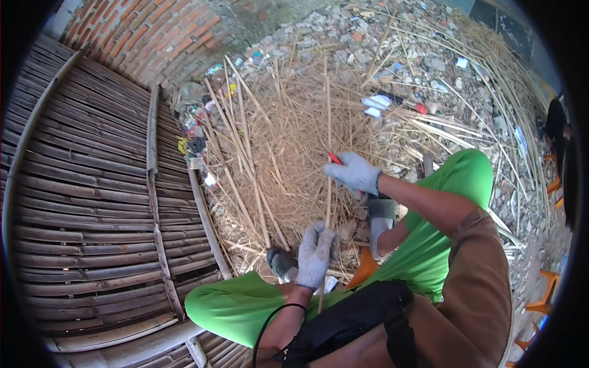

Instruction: The person uses a small tool to shave a long bamboo stick while seated, rotating the stick and repeatedly scraping the tool along its surface.

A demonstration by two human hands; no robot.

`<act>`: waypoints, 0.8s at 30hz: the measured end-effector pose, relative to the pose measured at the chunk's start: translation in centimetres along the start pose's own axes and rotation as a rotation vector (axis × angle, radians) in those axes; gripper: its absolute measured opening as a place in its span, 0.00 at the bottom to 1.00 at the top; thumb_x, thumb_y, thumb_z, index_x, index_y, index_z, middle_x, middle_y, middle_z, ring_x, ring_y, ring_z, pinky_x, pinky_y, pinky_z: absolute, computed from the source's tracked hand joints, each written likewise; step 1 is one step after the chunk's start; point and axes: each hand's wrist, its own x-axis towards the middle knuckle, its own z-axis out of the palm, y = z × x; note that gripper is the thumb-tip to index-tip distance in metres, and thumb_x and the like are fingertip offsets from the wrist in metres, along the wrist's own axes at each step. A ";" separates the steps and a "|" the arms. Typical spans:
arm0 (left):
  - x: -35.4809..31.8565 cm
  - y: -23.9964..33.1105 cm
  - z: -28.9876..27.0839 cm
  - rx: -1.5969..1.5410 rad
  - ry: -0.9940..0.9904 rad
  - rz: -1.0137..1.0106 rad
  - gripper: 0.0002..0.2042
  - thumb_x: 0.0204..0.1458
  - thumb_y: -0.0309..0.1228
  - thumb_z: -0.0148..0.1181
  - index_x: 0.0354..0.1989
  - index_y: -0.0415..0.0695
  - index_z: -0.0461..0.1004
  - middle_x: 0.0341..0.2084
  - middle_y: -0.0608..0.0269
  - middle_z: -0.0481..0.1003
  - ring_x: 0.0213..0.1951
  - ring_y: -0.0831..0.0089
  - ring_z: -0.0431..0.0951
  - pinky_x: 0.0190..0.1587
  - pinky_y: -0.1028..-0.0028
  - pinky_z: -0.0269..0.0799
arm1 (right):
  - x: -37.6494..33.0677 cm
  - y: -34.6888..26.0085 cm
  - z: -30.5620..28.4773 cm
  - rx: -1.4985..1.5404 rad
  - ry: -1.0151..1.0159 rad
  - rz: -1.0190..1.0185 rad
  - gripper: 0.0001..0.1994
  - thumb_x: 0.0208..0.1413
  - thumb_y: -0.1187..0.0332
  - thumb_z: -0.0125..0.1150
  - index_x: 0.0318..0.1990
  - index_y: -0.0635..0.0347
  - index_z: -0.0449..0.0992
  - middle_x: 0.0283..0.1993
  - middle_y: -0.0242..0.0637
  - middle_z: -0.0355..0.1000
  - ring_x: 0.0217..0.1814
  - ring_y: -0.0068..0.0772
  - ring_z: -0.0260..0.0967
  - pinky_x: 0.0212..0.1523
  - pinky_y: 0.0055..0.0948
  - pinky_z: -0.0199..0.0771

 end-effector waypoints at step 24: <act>0.9 2.2 -1.8 -0.280 0.007 -0.086 0.19 0.75 0.46 0.54 0.54 0.40 0.77 0.26 0.65 0.80 0.16 0.79 0.71 0.17 0.77 0.63 | -1.2 -0.2 0.3 -0.455 -0.055 -0.415 0.28 0.76 0.43 0.48 0.54 0.63 0.79 0.42 0.57 0.79 0.48 0.64 0.78 0.52 0.53 0.76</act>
